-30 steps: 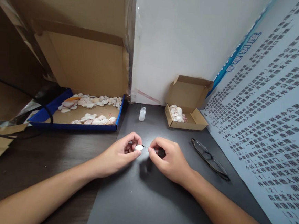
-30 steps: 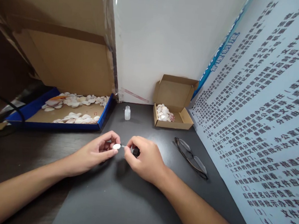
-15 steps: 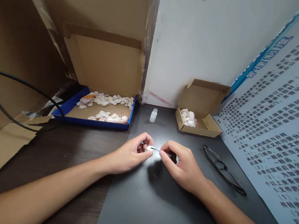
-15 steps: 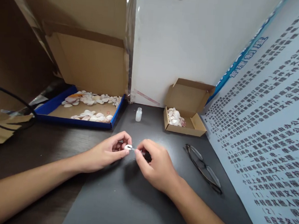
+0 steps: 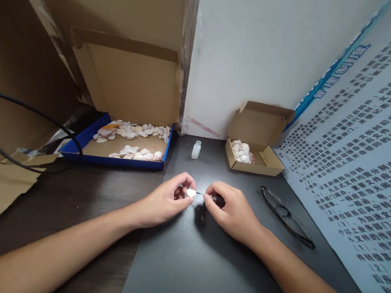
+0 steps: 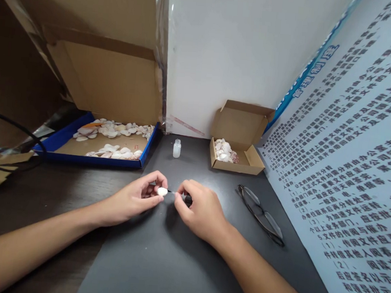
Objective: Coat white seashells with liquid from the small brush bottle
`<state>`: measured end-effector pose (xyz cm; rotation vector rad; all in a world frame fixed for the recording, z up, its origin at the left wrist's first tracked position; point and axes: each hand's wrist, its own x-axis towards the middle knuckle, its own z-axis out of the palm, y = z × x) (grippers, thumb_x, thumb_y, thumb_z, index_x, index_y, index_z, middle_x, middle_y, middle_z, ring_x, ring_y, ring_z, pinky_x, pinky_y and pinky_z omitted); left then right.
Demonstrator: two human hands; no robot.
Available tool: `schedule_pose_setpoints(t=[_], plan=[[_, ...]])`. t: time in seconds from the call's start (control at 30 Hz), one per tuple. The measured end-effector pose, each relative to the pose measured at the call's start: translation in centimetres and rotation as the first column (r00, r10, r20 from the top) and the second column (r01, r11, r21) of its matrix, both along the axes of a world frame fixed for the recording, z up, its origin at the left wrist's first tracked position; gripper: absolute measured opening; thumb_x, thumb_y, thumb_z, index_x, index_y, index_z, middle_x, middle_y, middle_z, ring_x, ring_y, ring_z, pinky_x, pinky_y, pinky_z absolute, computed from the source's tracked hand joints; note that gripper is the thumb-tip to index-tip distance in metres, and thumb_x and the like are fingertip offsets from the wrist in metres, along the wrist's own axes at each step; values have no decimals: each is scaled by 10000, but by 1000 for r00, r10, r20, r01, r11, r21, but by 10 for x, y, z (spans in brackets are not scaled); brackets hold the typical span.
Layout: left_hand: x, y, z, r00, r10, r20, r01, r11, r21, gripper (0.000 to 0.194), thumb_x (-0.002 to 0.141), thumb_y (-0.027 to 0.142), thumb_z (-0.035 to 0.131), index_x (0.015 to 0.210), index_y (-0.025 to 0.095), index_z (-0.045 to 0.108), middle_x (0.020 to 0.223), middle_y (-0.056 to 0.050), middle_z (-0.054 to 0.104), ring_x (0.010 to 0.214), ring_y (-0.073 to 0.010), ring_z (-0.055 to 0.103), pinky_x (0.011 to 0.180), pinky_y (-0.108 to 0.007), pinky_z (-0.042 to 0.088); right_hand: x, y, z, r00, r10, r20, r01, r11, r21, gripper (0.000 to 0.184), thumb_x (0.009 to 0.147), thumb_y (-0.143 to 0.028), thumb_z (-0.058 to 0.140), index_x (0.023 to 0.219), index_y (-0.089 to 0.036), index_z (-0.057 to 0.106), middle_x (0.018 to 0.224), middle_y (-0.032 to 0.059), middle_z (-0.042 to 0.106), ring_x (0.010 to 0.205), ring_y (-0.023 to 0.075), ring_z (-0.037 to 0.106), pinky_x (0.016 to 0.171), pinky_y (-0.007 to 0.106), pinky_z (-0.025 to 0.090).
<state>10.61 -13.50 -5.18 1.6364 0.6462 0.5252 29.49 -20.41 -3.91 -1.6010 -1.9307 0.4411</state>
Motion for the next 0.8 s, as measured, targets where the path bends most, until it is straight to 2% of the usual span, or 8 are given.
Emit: schedule_pose_setpoints(t=[0.07,0.23,0.33,0.5,0.6,0.7,0.8], plan=[[0,0,-1,1000,3,-11,-3,1000,8,158,851,290,561,929,188,469,769,47,398,676,-97,350,624,-223,313,0,0,1,1000,4,-30,-3,1000,12,120,863,-213,537,752,-178,564,715,-8,594,654,109,500,605,230,344],[0,0,-2,1000,7,-1,-7,1000,13,159,835,288,572,923,193,479,791,37,429,693,-102,379,638,-223,335,-1,-2,1,988,119,-101,-116,993,38,119,876,-219,537,774,-176,583,717,-5,593,651,104,510,622,227,369],[1,1,-2,1000,20,-12,-20,1000,4,194,821,314,587,925,191,479,773,36,427,678,-101,376,623,-221,331,0,0,-2,997,53,-50,-52,999,8,122,871,-218,547,768,-175,596,719,-4,590,639,106,504,612,235,359],[0,1,0,1000,23,-14,-23,999,27,193,846,345,570,933,192,489,753,39,427,649,-98,366,594,-222,321,6,6,-6,998,-58,-31,59,997,58,140,885,-271,564,838,-185,664,865,33,565,741,120,538,657,242,398],[-1,2,1,997,63,-39,-58,990,132,159,860,324,552,940,193,509,782,30,438,671,-107,392,619,-233,346,9,8,-7,996,-50,-69,52,998,41,145,894,-275,569,855,-192,682,853,31,581,750,123,552,667,246,409],[0,3,0,990,106,-94,-75,953,293,129,873,300,527,949,196,539,830,20,427,680,-110,404,633,-242,360,12,11,-6,989,-62,-136,68,997,38,121,886,-238,573,849,-181,673,840,30,637,781,133,587,692,252,426],[3,6,0,981,136,-141,-68,913,403,121,886,273,492,969,203,545,859,16,432,681,-112,422,652,-250,381,15,18,-2,972,-86,-220,111,988,104,110,872,-235,582,870,-175,674,918,47,677,882,151,619,787,275,453]])
